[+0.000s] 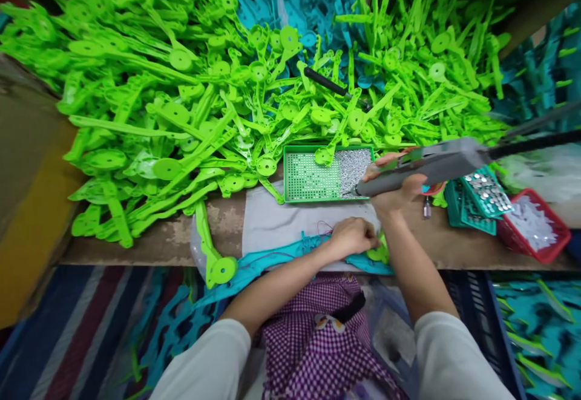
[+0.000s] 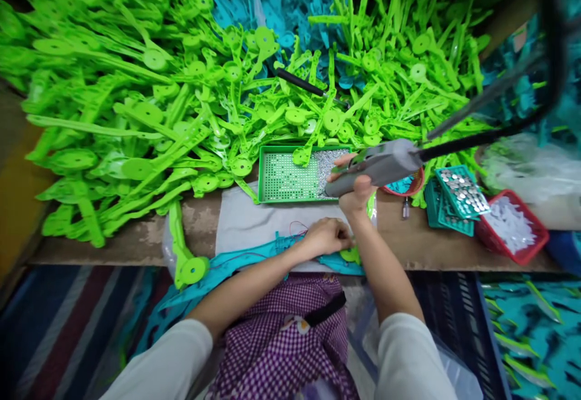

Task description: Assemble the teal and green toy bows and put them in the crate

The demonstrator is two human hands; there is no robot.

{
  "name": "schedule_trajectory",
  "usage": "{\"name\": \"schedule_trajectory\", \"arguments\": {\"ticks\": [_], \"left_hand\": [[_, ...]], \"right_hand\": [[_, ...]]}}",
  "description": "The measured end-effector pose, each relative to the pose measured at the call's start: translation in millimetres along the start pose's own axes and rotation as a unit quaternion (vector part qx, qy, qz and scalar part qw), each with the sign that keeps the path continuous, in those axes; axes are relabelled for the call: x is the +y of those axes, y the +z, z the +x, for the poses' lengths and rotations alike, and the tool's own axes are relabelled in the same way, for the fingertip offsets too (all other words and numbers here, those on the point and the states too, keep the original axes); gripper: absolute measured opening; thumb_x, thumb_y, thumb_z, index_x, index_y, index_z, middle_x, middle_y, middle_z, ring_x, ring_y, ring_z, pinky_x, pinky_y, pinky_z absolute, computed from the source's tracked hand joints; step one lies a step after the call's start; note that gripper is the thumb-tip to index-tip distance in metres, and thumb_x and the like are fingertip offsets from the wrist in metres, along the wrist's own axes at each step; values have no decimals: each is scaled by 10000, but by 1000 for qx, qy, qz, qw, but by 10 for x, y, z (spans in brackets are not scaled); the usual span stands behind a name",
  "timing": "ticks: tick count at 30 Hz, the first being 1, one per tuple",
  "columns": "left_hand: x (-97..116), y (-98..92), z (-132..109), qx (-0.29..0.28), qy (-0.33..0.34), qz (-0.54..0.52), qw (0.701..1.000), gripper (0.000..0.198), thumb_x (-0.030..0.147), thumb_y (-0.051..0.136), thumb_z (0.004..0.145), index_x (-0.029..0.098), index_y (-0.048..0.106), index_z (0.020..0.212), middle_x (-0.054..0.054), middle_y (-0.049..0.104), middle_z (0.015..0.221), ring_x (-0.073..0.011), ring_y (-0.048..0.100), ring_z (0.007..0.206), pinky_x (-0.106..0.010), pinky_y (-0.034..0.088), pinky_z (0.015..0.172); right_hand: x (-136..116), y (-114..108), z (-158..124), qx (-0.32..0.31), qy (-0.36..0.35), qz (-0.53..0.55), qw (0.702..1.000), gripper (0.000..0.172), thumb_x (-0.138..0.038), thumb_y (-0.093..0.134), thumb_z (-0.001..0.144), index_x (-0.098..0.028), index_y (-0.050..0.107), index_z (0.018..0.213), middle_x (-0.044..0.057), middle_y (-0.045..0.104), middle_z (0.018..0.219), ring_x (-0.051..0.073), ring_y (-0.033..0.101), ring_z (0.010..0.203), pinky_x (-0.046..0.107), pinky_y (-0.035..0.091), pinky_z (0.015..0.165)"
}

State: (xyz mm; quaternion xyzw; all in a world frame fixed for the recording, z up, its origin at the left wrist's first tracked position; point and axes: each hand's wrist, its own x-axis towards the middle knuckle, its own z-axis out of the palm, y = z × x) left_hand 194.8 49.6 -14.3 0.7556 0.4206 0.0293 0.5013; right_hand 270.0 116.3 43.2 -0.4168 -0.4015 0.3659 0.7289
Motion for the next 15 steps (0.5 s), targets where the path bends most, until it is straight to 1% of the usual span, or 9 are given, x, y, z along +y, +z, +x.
{"name": "schedule_trajectory", "arguments": {"ticks": [2,4,6,7,8,11,13,15], "left_hand": [[4,-7,1,-3,1,-3,1000,240,458,618,776,243,714,825,2,718,849,-186,648,811,-250,455,675],[10,-11,4,-2,-3,-5,1000,225,448,629,774,246,717,819,11,718,851,-175,642,804,-243,445,670],[11,-8,7,5,0,-7,1000,207,430,635,773,244,719,809,12,720,861,-169,637,795,-242,439,664],[9,-4,9,9,3,-9,1000,204,427,638,770,243,719,805,11,721,862,-168,635,790,-243,437,663],[5,2,12,11,6,-10,1000,205,426,641,767,240,719,802,9,722,860,-168,635,785,-245,437,663],[-10,23,24,9,6,-9,1000,223,435,646,761,229,719,808,2,724,842,-171,638,779,-252,439,675],[-15,34,32,9,5,-10,1000,233,436,644,765,222,721,818,-2,726,847,-173,642,788,-259,443,688],[-14,40,36,10,7,-12,1000,235,433,644,768,217,722,820,-7,727,851,-174,643,788,-267,448,697]], "right_hand": [[-234,-134,15,-6,-16,4,1000,629,-847,488,591,-235,610,670,-35,487,516,124,505,398,260,399,372],[-479,-349,-69,-23,-34,-12,999,537,-773,532,653,-248,641,671,-38,482,511,125,507,395,261,400,373],[-688,-594,-256,-40,-50,-43,997,409,-662,597,703,-260,672,682,-42,486,495,127,503,371,258,384,359],[-767,-708,-373,-46,-50,-59,996,400,-649,599,713,-259,685,691,-38,489,482,134,502,362,262,373,348],[-827,-808,-493,-49,-45,-73,995,435,-673,583,710,-253,695,696,-31,490,470,144,501,357,268,366,337],[-898,-1010,-785,-26,-1,-89,996,602,-810,523,632,-239,699,708,-14,512,492,167,514,391,295,384,335],[-883,-1073,-880,-12,18,-91,996,627,-838,549,570,-237,682,692,-20,509,506,165,516,402,297,399,338],[-848,-1107,-910,-3,17,-92,996,630,-840,567,546,-231,660,676,-24,510,524,158,520,404,292,409,342]]}}
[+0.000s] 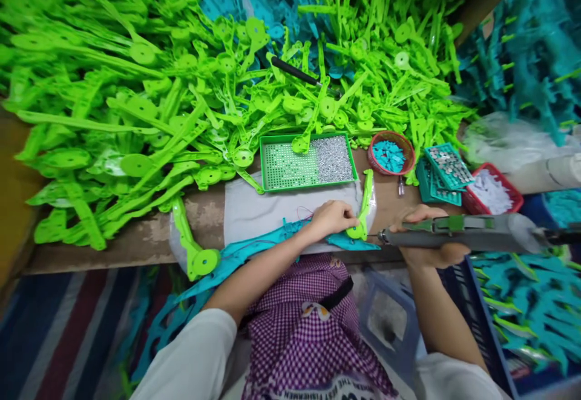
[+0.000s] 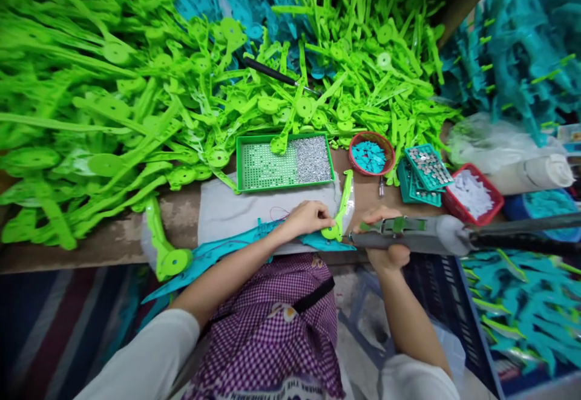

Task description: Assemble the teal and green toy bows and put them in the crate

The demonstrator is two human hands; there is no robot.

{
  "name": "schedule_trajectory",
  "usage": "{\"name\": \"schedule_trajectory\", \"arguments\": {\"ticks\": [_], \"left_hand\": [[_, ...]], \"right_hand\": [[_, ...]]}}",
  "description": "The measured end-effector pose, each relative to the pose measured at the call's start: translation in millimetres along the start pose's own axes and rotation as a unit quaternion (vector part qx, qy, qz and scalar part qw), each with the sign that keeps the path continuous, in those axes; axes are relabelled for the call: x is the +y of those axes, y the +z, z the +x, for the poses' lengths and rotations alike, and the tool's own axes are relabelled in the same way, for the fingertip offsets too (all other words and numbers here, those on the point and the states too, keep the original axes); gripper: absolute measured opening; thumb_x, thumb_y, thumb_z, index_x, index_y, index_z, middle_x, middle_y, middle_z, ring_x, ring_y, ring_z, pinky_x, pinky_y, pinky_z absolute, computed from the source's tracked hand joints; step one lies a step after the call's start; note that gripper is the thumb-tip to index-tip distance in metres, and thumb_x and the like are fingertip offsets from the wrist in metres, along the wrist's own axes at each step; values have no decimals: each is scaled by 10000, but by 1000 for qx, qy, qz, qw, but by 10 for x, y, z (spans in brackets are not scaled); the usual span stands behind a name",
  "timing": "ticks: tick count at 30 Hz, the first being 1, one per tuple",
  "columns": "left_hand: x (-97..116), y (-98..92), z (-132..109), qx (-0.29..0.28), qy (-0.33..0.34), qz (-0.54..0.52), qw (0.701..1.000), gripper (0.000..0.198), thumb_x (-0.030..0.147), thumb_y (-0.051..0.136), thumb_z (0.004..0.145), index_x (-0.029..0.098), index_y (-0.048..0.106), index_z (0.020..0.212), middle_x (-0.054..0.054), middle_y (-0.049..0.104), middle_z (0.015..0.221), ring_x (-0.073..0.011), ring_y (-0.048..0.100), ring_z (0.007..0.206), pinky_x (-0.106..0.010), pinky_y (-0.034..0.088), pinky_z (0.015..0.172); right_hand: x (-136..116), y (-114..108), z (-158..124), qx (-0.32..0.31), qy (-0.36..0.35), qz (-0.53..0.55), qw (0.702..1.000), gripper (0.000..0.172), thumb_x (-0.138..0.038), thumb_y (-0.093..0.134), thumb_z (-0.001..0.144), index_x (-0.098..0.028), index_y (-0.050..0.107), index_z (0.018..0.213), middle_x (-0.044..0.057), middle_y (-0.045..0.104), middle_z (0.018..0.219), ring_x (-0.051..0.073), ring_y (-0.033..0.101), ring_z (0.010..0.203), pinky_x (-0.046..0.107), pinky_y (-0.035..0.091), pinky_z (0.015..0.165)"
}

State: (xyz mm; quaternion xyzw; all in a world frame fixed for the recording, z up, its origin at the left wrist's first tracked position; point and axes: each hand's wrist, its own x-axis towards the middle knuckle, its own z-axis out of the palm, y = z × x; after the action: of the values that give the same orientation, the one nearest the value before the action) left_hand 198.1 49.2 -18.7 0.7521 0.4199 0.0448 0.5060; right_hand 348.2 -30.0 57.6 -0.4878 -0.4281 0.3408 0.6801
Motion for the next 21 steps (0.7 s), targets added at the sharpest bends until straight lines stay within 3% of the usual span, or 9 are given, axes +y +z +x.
{"name": "schedule_trajectory", "arguments": {"ticks": [6,11,16,21], "left_hand": [[6,7,-7,11,7,3,1000,208,418,662,760,223,724,798,-10,720,811,-172,637,756,-278,454,691],[0,19,-5,26,15,4,1000,214,419,662,752,215,719,779,-6,715,794,-170,632,735,-268,436,656],[-2,22,-5,17,12,5,1000,236,435,653,749,212,724,783,-4,714,778,-163,622,717,-255,421,637],[-11,33,-4,30,24,19,999,250,448,640,750,213,723,774,1,715,779,-161,624,708,-248,392,599]], "right_hand": [[101,9,-8,22,-3,-15,1000,663,-874,535,527,-233,598,680,-41,464,512,153,531,417,288,444,366],[120,87,-29,-6,-8,-7,1000,635,-844,599,502,-232,567,668,-36,469,498,185,569,479,315,485,408],[188,87,-60,-63,-46,22,997,552,-780,601,599,-233,586,671,-27,493,508,195,588,521,341,518,453],[231,59,-79,-36,-51,22,998,564,-793,572,605,-234,570,675,-29,501,514,200,608,542,341,524,472]]}}
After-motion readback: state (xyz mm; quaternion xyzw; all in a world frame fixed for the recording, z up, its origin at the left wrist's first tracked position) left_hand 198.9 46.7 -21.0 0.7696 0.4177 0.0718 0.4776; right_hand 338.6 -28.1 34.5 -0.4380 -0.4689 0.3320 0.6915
